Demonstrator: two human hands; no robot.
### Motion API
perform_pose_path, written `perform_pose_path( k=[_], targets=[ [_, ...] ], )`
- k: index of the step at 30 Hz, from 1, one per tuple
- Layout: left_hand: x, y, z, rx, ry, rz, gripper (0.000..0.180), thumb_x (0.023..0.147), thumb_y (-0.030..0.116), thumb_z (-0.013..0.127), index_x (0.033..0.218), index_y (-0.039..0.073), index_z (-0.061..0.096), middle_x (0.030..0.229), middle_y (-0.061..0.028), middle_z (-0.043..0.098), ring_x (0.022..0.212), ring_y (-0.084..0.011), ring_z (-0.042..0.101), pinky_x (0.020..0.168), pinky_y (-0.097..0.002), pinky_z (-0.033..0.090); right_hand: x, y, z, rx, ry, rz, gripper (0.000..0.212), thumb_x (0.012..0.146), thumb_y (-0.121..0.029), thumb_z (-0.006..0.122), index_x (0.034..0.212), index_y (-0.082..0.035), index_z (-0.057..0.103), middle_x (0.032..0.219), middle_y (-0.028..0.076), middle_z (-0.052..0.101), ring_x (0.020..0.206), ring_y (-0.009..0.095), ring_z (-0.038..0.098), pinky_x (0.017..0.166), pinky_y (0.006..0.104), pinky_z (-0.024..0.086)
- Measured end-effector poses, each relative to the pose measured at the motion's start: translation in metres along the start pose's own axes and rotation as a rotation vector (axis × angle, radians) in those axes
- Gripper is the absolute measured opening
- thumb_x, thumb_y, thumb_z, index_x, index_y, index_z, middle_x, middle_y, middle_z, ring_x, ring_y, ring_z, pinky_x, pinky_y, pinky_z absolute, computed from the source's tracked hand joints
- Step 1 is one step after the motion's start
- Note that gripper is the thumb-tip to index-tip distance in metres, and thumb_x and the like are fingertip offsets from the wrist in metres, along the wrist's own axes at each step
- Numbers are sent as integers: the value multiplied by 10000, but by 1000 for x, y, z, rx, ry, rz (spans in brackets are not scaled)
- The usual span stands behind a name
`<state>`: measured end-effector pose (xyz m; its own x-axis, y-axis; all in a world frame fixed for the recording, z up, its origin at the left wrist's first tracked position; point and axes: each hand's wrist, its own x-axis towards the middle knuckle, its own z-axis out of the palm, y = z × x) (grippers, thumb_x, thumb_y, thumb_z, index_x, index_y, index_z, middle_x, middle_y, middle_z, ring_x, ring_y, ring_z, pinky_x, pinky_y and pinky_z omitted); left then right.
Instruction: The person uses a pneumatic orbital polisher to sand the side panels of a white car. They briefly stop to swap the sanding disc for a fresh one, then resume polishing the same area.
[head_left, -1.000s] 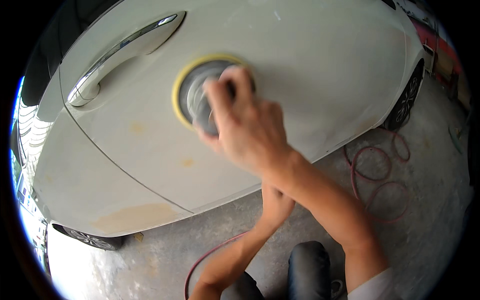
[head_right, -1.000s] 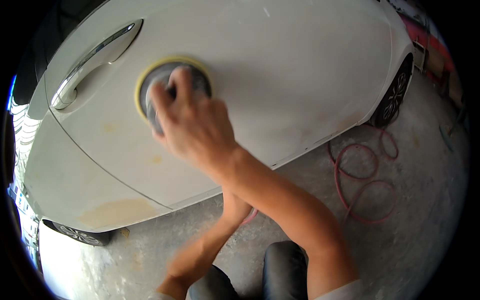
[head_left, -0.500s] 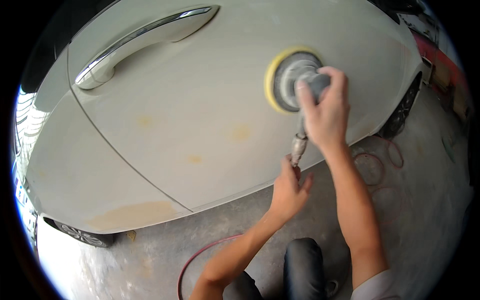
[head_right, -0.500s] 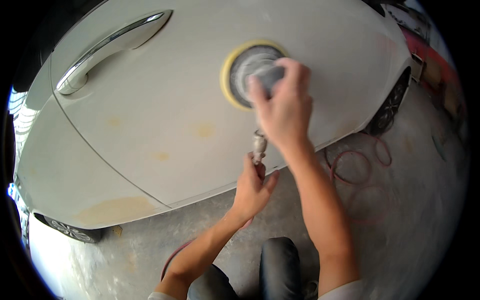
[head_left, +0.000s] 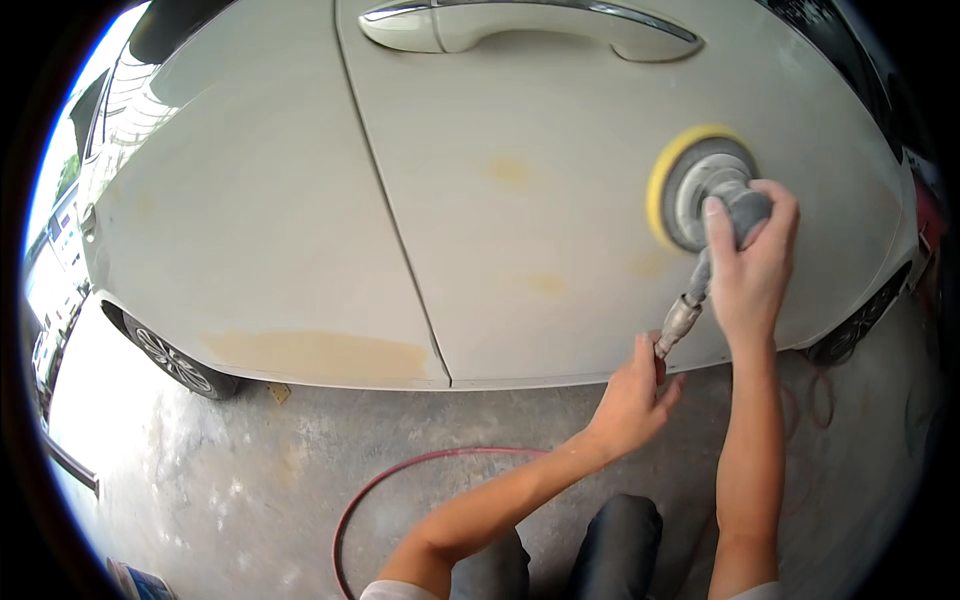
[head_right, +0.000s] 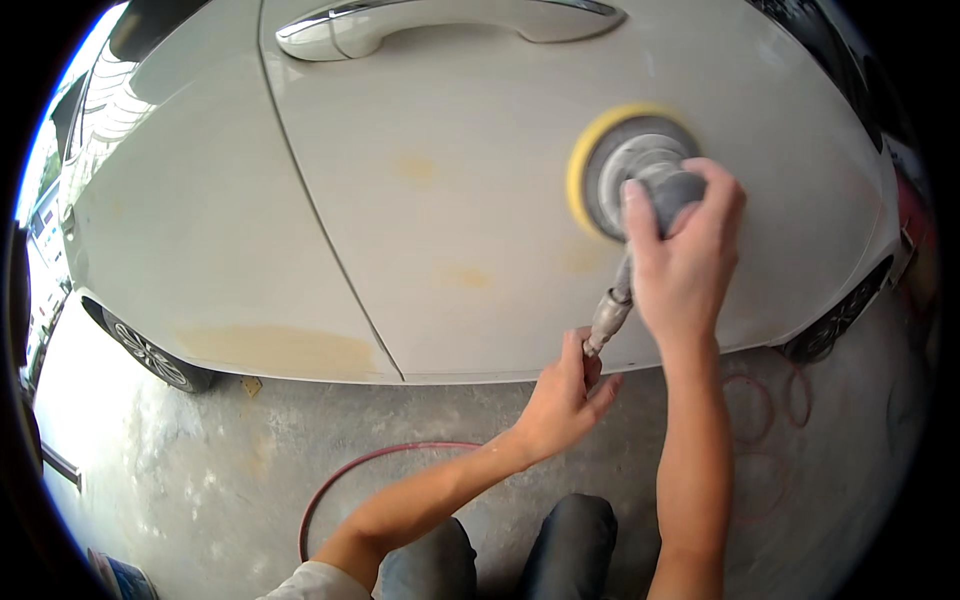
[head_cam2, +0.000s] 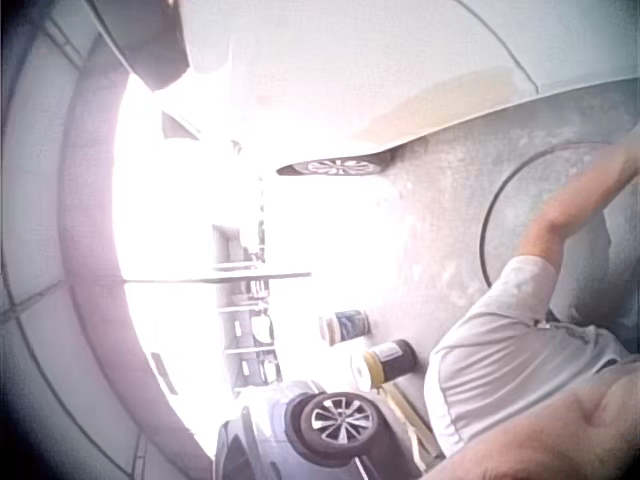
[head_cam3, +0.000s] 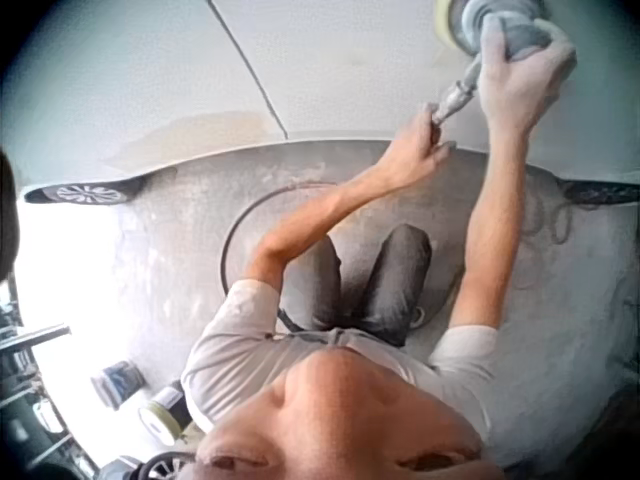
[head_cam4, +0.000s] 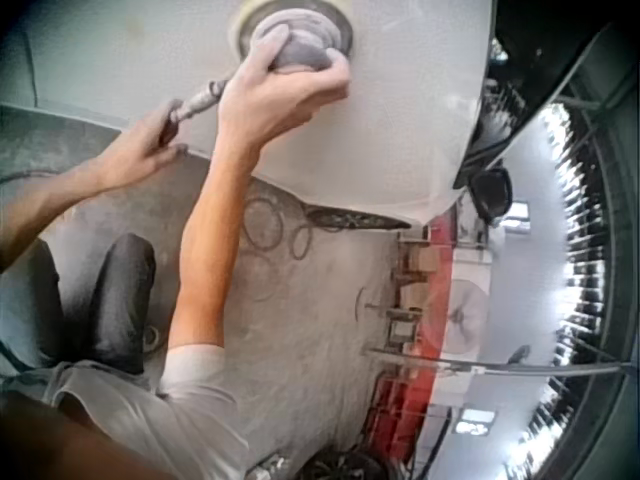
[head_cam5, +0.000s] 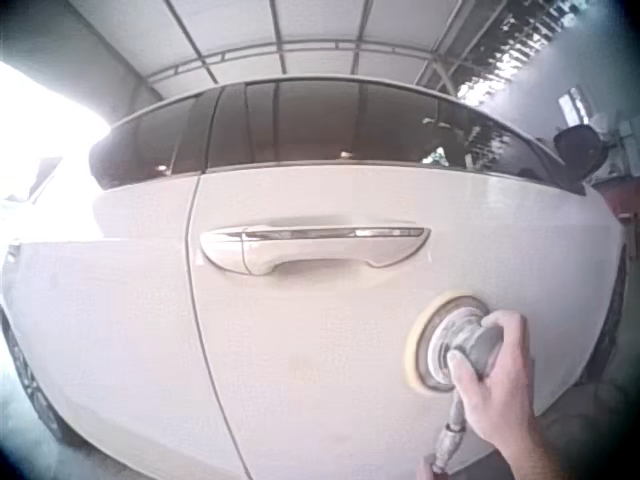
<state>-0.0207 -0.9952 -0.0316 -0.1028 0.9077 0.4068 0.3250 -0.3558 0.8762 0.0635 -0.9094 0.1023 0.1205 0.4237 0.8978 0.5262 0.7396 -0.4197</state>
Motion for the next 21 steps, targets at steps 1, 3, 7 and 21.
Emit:
perform_pose_path(
  k=[1,3,7,21],
  targets=[
    [-3,1,-4,-4,11,-41,529,907,126,689,1262,-18,324,718,-93,498,637,-216,518,608,-368,442,-2,-11,7,-11,-47,-81,469,853,-279,769,1186,-49,533,1059,95,540,612,193,552,586,370,488],
    [-9,-2,-15,-34,73,-96,518,912,131,683,1252,-19,322,739,-109,524,652,-236,545,619,-379,457,-10,-42,25,24,-144,-185,490,799,-278,800,1169,-90,539,1134,102,537,643,236,629,573,398,534],
    [-27,-14,-52,-120,182,-190,480,921,120,670,1194,-27,304,756,-129,560,641,-260,584,604,-387,475,-26,-110,62,9,-263,-383,517,745,-258,828,1154,-119,545,1170,96,532,681,226,666,552,367,548],
    [-87,-50,-91,-168,317,-75,183,943,56,586,1049,-87,544,818,-141,634,549,-214,637,385,-329,485,-99,-176,108,2,-458,-574,544,733,-312,833,1133,-117,519,1098,123,491,637,213,635,434,353,560]
  ],
)
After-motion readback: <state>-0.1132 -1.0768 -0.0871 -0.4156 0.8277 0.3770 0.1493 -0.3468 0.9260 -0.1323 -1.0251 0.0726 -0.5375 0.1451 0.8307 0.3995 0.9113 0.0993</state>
